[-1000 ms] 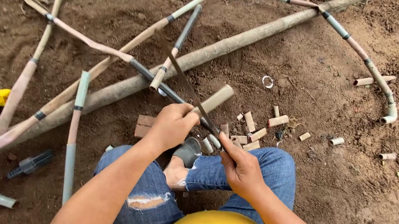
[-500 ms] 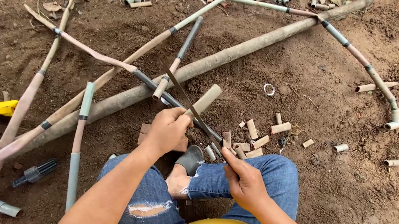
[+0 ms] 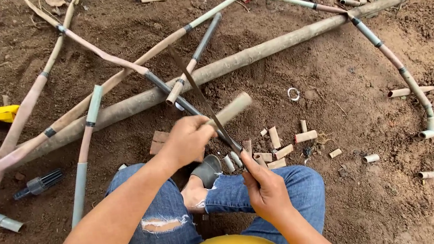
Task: Cutting bamboo sticks into small pieces using a hacksaw while sitting on the ground.
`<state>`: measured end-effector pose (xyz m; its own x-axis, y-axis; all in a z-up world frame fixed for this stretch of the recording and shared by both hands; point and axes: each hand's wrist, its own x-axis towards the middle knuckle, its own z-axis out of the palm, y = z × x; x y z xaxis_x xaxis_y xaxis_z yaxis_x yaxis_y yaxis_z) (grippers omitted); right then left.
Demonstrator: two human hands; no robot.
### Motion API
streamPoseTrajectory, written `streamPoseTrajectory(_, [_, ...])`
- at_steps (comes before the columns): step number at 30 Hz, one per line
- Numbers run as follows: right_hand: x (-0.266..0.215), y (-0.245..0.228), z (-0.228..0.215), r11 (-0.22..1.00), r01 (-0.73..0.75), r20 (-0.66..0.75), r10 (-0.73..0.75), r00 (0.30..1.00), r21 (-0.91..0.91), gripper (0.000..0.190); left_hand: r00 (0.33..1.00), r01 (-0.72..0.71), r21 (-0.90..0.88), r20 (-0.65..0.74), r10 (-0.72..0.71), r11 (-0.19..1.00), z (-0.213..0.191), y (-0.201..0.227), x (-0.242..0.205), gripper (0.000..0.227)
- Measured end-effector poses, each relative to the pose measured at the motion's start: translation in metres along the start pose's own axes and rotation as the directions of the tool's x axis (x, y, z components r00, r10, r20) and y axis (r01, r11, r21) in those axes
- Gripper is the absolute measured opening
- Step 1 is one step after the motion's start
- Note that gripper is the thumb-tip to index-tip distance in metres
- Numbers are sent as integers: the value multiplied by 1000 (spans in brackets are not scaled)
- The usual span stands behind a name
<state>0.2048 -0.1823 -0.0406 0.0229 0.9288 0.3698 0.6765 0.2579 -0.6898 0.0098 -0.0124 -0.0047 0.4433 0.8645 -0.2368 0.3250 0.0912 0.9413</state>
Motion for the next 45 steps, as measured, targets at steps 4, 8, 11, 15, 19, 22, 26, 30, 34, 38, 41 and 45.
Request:
streamPoseTrajectory(4, [-12,8,1,1000,-26,23,26,999,-9,54,998,65,30,-4,-65,997,-5,1,-1,26])
streamPoseTrajectory(8, [1,-4,0,999,-37,2,37,999,-17,54,997,18,226,67,-34,974,5,18,-11,28])
streamPoseTrajectory(11, [-2,-2,-3,1000,24,12,-24,1000,1,55,995,90,105,42,-95,990,-5,20,-10,19])
streamPoseTrajectory(15, [-5,0,-1,1000,-17,27,17,999,-14,51,1000,-3,239,12,0,971,3,10,-8,23])
streamPoseTrajectory(19, [6,-16,-8,1000,-1,28,0,1000,11,57,991,104,272,57,-124,957,-2,33,-11,18])
streamPoseTrajectory(22, [-13,3,-3,999,-30,32,30,999,-11,52,998,6,111,-63,1,994,-7,-2,0,15])
streamPoseTrajectory(26, [-5,-5,-4,1000,-12,28,11,1000,13,53,991,-68,420,130,15,905,9,15,-10,25])
streamPoseTrajectory(30, [-9,2,0,998,-57,25,57,998,-13,53,999,48,198,2,-49,979,-8,18,-8,15])
streamPoseTrajectory(34, [-8,-1,2,997,-79,21,79,997,7,47,994,-40,306,106,8,951,5,20,-15,19])
streamPoseTrajectory(38, [-1,-8,-3,999,-46,-14,47,999,17,50,998,26,289,43,-40,957,-3,17,-8,17])
streamPoseTrajectory(41, [-4,-13,-4,997,-59,12,59,998,42,45,998,49,63,-51,-46,997,-5,14,-10,15])
streamPoseTrajectory(45, [-1,-12,-4,998,-39,8,38,999,49,49,991,52,347,95,-90,937,3,22,-11,14])
